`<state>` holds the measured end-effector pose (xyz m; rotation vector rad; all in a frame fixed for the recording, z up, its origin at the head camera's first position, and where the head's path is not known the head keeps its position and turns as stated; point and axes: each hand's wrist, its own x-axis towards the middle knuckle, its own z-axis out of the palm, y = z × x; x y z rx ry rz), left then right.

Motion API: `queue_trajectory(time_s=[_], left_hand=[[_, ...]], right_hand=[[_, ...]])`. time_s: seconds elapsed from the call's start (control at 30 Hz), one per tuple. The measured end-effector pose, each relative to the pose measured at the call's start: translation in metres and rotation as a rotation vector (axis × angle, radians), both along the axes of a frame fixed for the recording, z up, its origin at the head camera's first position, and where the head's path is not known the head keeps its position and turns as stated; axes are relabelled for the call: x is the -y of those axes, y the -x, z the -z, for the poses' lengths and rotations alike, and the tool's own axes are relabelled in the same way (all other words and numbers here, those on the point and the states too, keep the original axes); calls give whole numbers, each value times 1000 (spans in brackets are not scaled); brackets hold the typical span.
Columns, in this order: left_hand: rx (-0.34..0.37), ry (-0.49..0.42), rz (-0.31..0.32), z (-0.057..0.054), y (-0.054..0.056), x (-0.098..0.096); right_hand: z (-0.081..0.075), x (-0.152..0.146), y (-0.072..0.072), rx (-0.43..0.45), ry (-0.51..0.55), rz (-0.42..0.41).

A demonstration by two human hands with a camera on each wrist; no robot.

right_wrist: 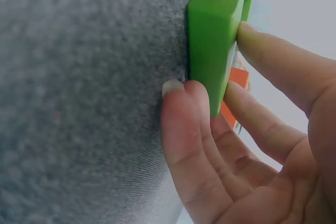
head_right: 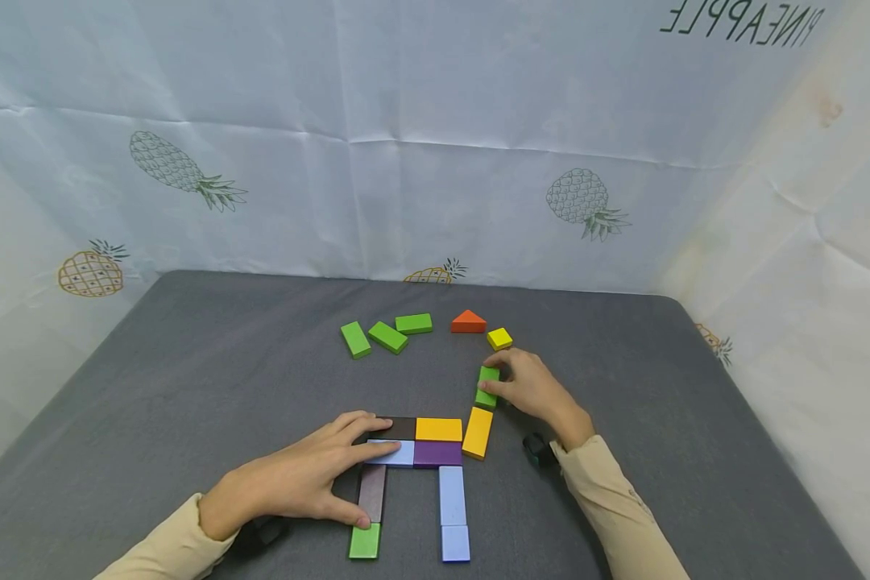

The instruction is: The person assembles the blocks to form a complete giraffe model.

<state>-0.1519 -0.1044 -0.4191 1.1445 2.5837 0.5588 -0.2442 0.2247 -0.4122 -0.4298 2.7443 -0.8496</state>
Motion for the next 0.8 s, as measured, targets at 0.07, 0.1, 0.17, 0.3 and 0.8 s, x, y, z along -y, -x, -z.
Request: queue_trajectory(time_s=[0.07, 0.1, 0.17, 0.3, 0.8], left_hand=[[-3, 0, 0, 0, 0, 0], [-3, 0, 1, 0, 0, 0], [-5, 1, 1, 0, 0, 0], [-5, 4, 0, -1, 0, 0], [-4, 3, -1, 0, 0, 0]], right_hand=[[1, 0, -1, -9, 3, 1], [1, 0, -2, -17, 0, -2], [2, 0, -2, -36, -9, -9], [1, -1, -4, -60, -23, -17], [2, 0, -9, -80, -13, -20]])
